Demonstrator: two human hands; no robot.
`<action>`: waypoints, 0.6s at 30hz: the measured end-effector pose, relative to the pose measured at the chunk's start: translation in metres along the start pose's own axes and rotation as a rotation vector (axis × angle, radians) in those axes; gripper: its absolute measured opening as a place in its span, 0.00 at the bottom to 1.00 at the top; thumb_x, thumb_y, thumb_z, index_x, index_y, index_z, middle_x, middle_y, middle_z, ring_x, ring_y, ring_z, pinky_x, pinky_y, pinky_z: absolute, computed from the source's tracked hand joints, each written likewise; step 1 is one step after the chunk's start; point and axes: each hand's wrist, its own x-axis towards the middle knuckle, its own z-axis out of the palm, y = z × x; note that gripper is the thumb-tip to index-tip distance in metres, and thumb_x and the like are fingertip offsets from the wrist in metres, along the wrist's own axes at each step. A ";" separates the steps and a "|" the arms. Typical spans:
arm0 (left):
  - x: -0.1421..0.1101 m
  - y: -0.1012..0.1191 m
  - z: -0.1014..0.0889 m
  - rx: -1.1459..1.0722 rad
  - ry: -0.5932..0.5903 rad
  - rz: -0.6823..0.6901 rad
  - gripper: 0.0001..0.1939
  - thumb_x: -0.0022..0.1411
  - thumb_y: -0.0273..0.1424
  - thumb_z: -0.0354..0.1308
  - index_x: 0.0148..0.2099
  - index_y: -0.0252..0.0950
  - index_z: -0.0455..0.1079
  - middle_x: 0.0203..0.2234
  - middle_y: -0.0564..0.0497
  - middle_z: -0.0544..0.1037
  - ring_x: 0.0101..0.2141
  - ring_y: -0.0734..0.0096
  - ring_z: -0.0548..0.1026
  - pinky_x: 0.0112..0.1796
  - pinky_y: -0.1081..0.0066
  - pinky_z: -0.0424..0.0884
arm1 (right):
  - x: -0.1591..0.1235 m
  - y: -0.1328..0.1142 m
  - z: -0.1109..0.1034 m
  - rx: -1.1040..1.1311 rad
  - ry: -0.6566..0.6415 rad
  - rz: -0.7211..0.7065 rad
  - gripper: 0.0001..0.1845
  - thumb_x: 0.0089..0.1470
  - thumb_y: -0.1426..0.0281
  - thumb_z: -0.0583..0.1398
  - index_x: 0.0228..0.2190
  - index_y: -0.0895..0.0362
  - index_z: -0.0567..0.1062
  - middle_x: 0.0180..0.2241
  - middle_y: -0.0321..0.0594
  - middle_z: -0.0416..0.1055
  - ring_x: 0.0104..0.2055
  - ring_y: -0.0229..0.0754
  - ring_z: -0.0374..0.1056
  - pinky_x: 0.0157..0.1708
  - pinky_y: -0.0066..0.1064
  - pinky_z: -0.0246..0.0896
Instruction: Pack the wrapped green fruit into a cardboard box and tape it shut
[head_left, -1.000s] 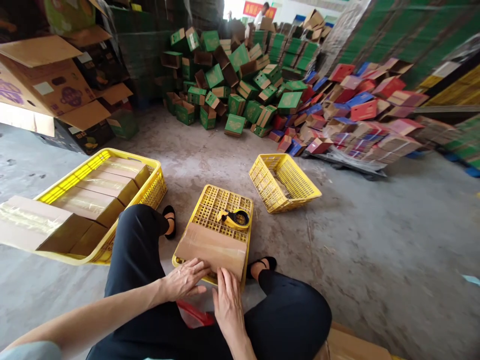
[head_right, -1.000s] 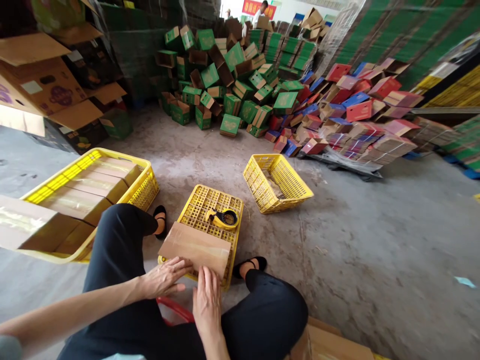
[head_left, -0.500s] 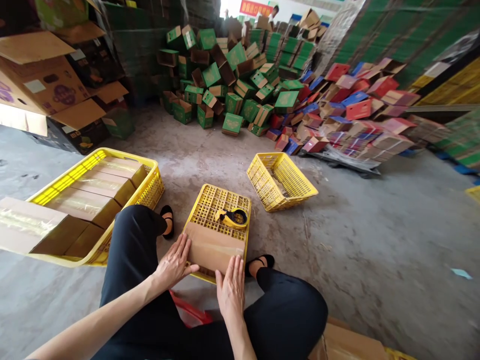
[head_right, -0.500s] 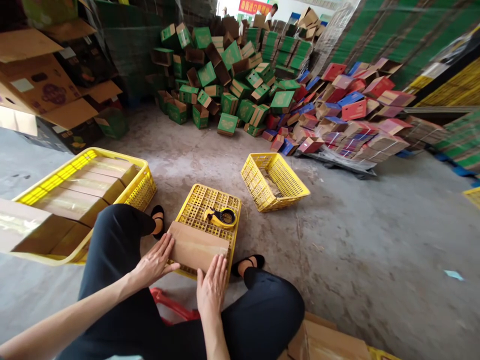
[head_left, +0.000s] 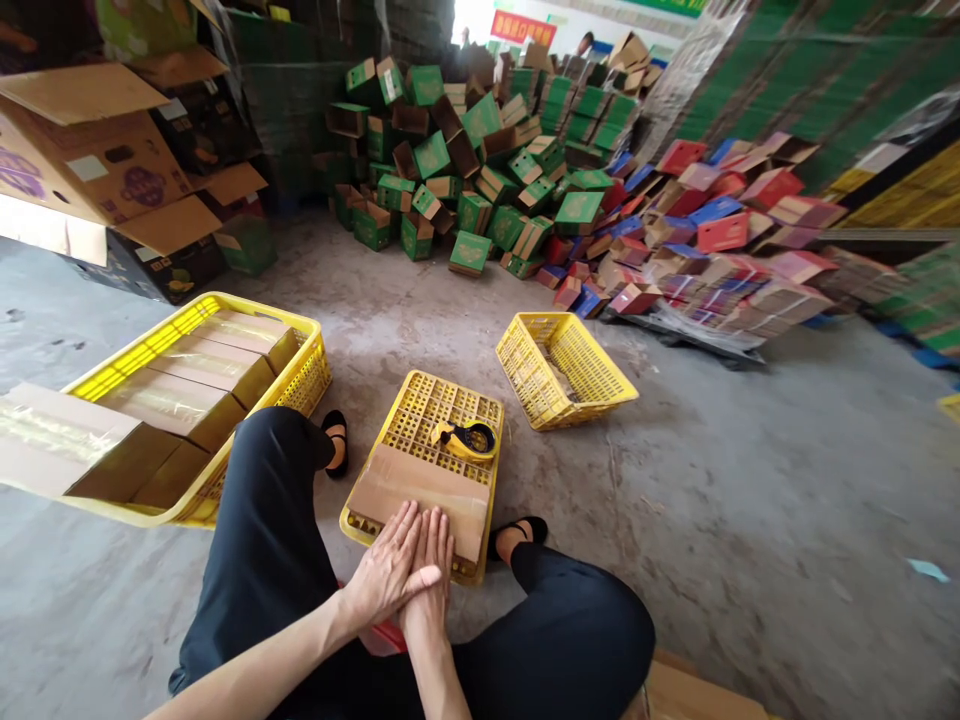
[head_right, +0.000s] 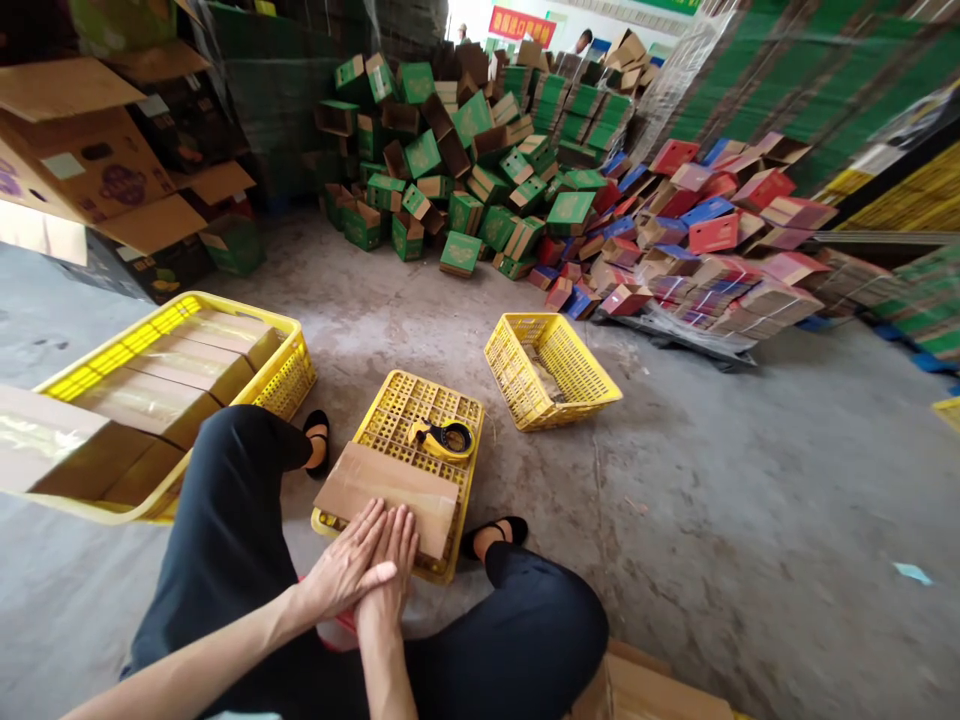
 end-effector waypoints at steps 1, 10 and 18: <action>0.000 0.000 -0.002 -0.008 -0.007 -0.003 0.45 0.73 0.60 0.44 0.76 0.30 0.55 0.71 0.32 0.62 0.71 0.45 0.60 0.67 0.50 0.64 | 0.002 -0.002 -0.002 0.007 -0.015 0.001 0.35 0.71 0.63 0.48 0.74 0.56 0.51 0.72 0.55 0.58 0.73 0.64 0.55 0.69 0.61 0.52; 0.002 -0.067 -0.024 0.188 0.132 -0.236 0.49 0.70 0.64 0.41 0.73 0.29 0.61 0.70 0.28 0.62 0.70 0.34 0.60 0.65 0.40 0.63 | -0.007 0.042 -0.031 -0.038 0.157 0.129 0.42 0.73 0.51 0.42 0.75 0.61 0.36 0.73 0.65 0.53 0.73 0.68 0.54 0.66 0.69 0.49; 0.018 -0.022 -0.001 -0.044 -0.042 0.003 0.45 0.73 0.59 0.48 0.80 0.40 0.45 0.74 0.35 0.55 0.73 0.39 0.52 0.66 0.41 0.63 | 0.015 -0.015 -0.002 0.028 -0.044 -0.149 0.35 0.73 0.58 0.48 0.75 0.50 0.51 0.73 0.54 0.56 0.74 0.65 0.54 0.68 0.69 0.48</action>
